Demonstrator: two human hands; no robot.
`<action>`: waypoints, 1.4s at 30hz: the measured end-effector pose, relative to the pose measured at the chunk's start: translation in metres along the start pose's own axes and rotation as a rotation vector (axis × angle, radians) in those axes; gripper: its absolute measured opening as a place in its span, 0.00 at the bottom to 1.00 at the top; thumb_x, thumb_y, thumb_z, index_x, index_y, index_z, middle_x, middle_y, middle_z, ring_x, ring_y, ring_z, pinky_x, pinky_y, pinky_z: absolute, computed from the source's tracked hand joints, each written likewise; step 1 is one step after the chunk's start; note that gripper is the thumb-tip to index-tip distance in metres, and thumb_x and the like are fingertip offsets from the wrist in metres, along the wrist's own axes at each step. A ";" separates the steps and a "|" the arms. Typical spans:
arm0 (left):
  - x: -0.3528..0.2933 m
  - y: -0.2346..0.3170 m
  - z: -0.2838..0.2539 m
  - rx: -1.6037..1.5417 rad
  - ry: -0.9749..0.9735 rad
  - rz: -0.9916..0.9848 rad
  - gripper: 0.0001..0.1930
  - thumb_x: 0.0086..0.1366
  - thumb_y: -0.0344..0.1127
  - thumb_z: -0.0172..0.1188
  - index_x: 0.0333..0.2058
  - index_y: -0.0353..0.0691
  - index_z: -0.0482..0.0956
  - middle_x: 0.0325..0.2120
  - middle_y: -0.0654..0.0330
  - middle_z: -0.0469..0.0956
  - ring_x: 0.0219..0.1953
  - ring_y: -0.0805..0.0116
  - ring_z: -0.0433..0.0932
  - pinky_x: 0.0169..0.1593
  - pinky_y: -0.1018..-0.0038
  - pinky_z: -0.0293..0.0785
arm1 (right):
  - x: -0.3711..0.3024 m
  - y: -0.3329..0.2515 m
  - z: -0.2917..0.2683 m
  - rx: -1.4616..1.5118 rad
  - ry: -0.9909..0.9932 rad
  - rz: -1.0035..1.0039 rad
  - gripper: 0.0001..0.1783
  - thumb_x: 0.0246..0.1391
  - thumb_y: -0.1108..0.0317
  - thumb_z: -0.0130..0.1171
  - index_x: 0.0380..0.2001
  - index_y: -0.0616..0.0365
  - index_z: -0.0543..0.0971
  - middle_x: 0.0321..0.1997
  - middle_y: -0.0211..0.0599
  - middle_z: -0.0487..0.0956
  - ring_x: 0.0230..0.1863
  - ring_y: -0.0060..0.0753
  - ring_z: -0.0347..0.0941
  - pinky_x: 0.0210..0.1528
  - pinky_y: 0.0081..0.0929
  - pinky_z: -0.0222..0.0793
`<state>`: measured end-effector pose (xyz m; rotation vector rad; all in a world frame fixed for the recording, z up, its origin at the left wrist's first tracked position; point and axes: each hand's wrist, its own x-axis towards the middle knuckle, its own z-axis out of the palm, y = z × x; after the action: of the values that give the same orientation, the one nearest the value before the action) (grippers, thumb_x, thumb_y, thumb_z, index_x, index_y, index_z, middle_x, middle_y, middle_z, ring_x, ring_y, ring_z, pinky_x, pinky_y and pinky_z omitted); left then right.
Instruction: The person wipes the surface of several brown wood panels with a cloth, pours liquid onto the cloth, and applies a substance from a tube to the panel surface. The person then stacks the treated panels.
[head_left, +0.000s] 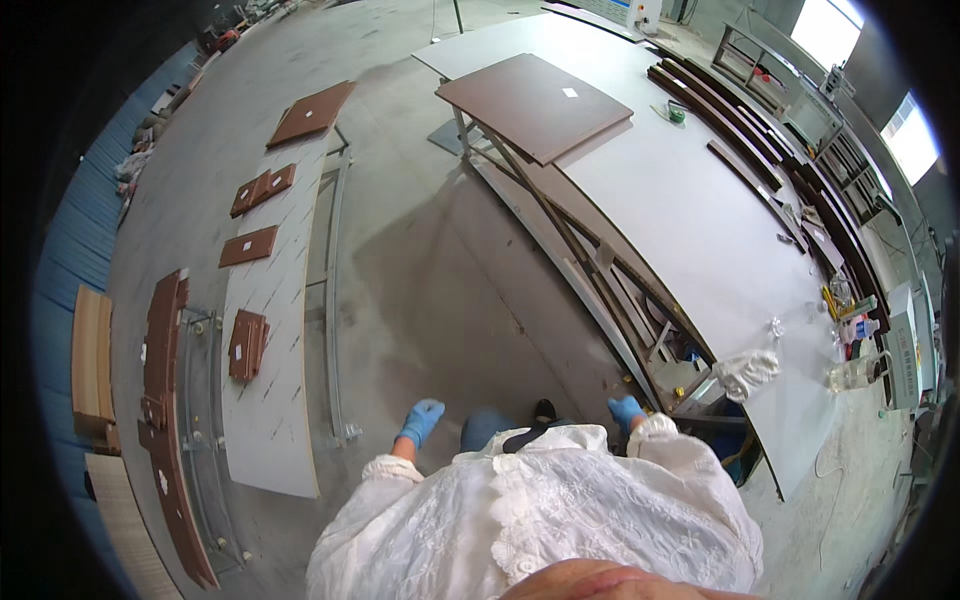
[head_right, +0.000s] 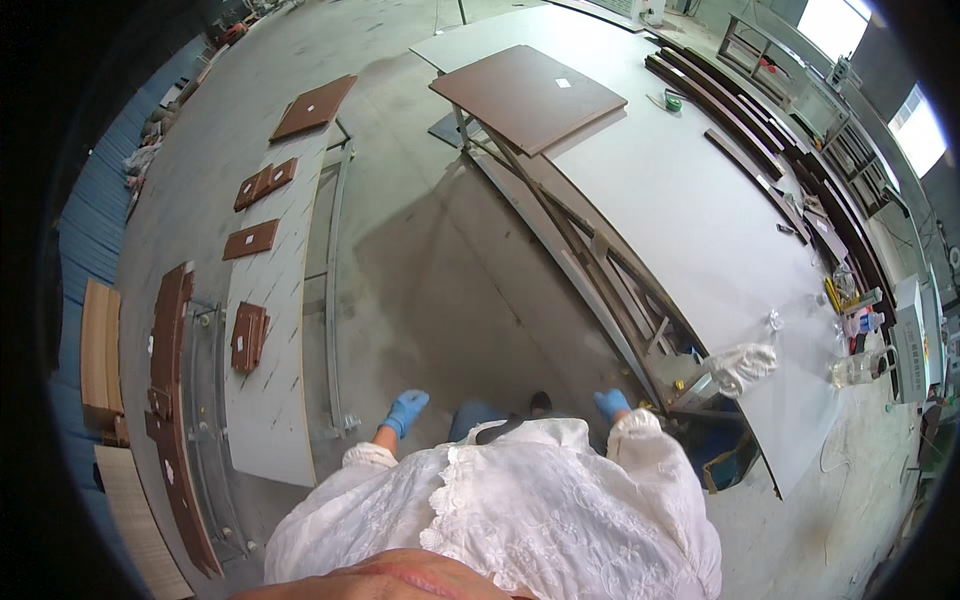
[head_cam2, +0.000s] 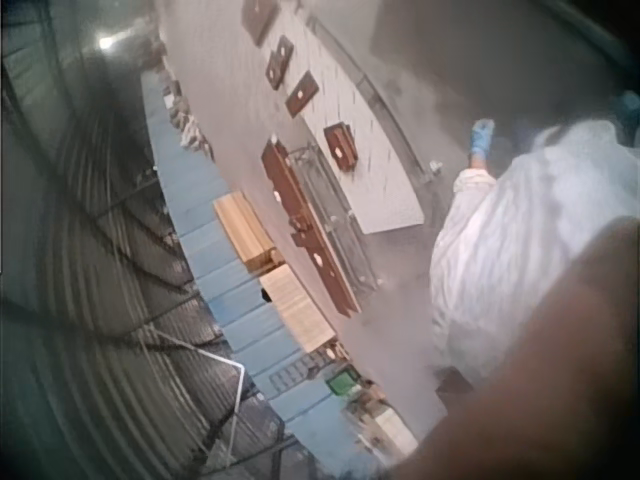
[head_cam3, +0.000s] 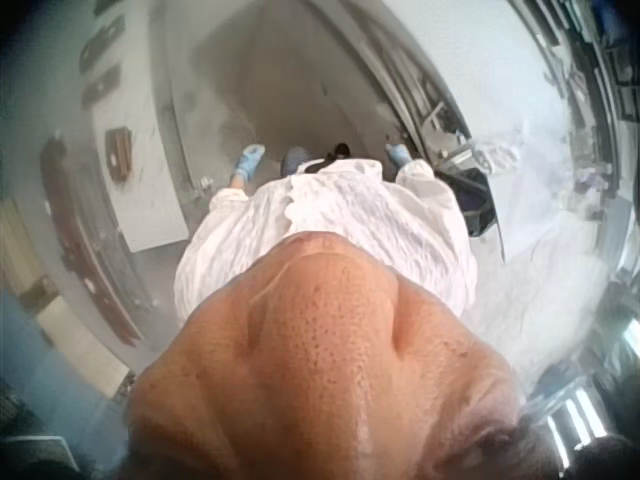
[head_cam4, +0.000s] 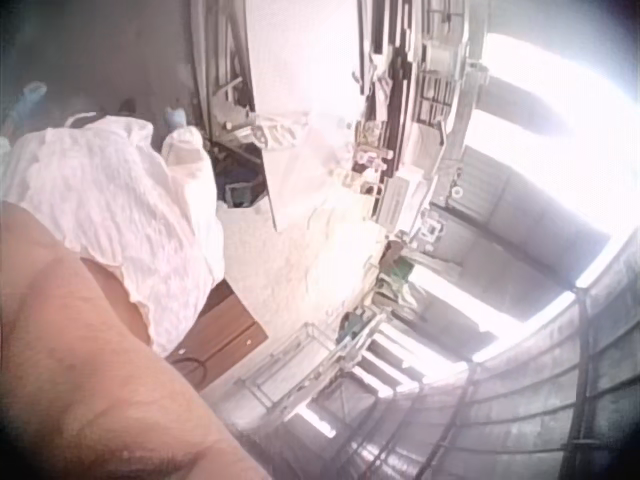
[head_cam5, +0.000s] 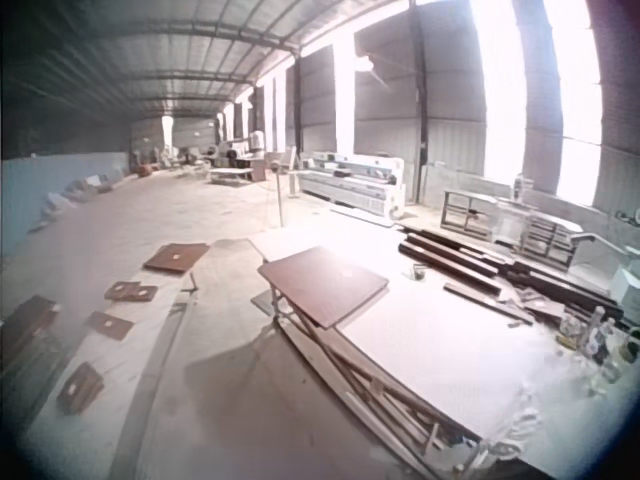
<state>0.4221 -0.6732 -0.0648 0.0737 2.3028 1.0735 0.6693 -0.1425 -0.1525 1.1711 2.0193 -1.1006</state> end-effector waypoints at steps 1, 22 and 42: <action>0.009 -0.008 -0.007 -0.158 -0.033 -0.141 0.21 0.67 0.49 0.64 0.49 0.39 0.83 0.40 0.62 0.84 0.43 0.69 0.80 0.50 0.69 0.76 | 0.020 -0.057 -0.005 -0.069 0.153 -0.061 0.30 0.57 0.49 0.59 0.42 0.72 0.83 0.39 0.61 0.85 0.44 0.52 0.84 0.46 0.42 0.77; 0.668 0.285 -0.325 0.070 0.101 0.141 0.24 0.64 0.52 0.65 0.46 0.36 0.83 0.40 0.51 0.86 0.43 0.61 0.83 0.50 0.64 0.77 | 0.270 -0.650 -0.190 1.565 0.066 -0.121 0.33 0.61 0.39 0.63 0.60 0.49 0.74 0.57 0.39 0.79 0.52 0.45 0.78 0.53 0.37 0.75; 1.099 0.699 -0.279 0.782 -0.180 0.274 0.47 0.65 0.76 0.46 0.46 0.27 0.83 0.48 0.34 0.81 0.51 0.38 0.80 0.56 0.55 0.74 | 0.224 -0.707 -0.186 1.807 0.111 0.218 0.27 0.61 0.61 0.66 0.59 0.64 0.76 0.55 0.41 0.82 0.55 0.40 0.79 0.61 0.41 0.75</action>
<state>-0.7656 -0.0788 0.0369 0.7705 2.4456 0.2037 -0.0700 -0.0870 0.0340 2.0312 0.3944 -2.8011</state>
